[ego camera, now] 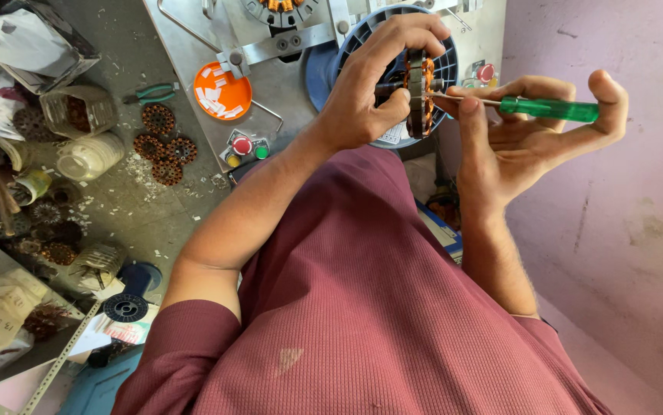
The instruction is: The person inserts small white plastic spacers into the slots of a motor stator using a green-handled screwdriver. They repeatedly pick up spacers from an orange tray and place them into the stator, then use the screwdriver to push them into place.
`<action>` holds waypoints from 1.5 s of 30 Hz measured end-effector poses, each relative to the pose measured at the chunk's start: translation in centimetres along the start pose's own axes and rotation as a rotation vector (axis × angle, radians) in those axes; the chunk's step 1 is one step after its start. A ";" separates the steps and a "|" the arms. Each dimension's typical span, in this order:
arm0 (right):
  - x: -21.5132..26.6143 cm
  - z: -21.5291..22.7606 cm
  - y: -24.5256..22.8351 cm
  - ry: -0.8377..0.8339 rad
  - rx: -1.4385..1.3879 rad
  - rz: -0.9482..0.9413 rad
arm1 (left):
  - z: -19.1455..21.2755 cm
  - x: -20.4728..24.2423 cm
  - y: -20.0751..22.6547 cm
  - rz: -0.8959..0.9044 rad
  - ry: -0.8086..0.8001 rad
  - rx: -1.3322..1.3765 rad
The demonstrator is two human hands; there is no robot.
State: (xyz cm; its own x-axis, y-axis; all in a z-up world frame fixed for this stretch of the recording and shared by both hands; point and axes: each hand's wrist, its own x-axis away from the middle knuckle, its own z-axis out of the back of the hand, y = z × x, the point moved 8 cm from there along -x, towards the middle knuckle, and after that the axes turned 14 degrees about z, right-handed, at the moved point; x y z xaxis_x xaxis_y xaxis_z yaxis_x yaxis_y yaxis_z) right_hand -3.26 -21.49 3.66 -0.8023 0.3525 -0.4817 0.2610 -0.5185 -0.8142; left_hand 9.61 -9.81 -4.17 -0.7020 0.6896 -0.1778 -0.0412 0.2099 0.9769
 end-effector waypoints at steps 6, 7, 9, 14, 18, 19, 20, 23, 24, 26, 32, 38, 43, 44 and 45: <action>-0.2 0.0 0.5 -0.054 -0.002 0.064 | -0.3 0.3 0.3 0.005 0.021 -0.009; -0.4 0.2 0.8 -0.039 -0.021 0.051 | -0.3 0.3 0.3 0.005 0.022 -0.009; -0.5 0.3 1.0 -0.018 -0.030 0.043 | -0.3 0.2 0.3 0.008 0.022 -0.009; 0.0 0.0 0.8 0.027 -0.065 0.019 | -0.4 0.1 0.2 0.004 0.023 -0.013; 0.2 -0.1 1.1 0.052 -0.078 0.000 | -0.5 0.1 0.3 0.004 0.032 -0.012; 0.3 0.0 1.2 0.049 -0.076 -0.005 | -0.4 0.2 0.3 0.006 0.034 -0.014; 0.2 0.2 1.4 0.047 -0.088 -0.013 | -0.3 0.3 0.4 0.007 0.037 -0.017; -0.2 0.6 1.9 0.032 -0.114 -0.020 | -0.4 0.2 0.4 -0.004 0.045 -0.013; -0.3 0.5 2.0 0.019 -0.112 -0.014 | -0.5 0.1 0.4 -0.009 0.044 -0.014; -0.6 0.2 1.6 -0.024 -0.053 0.023 | -0.4 0.2 0.3 0.003 0.041 -0.013; -1.3 -0.6 0.2 -0.049 -0.019 0.053 | -0.4 0.1 0.5 0.016 0.041 -0.031; -0.7 -0.8 2.1 0.165 -0.337 -0.188 | -0.3 0.2 1.3 0.006 0.046 -0.022; -0.9 -0.8 0.9 0.142 -0.232 -0.103 | -0.5 0.0 2.2 0.007 0.045 0.036; -1.0 -0.8 0.9 0.130 -0.187 -0.085 | -0.5 -0.1 2.0 0.007 0.046 0.042; -1.1 -0.8 0.8 0.108 -0.160 -0.054 | -0.6 0.1 1.8 0.016 0.048 0.053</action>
State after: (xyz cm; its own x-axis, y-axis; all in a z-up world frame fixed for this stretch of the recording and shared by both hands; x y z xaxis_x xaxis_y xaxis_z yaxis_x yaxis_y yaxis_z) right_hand -1.72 -21.65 3.27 -0.7573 0.4626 -0.4610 0.3084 -0.3690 -0.8768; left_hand 9.05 -9.79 -2.31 -0.7354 0.6595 -0.1553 0.0068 0.2364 0.9716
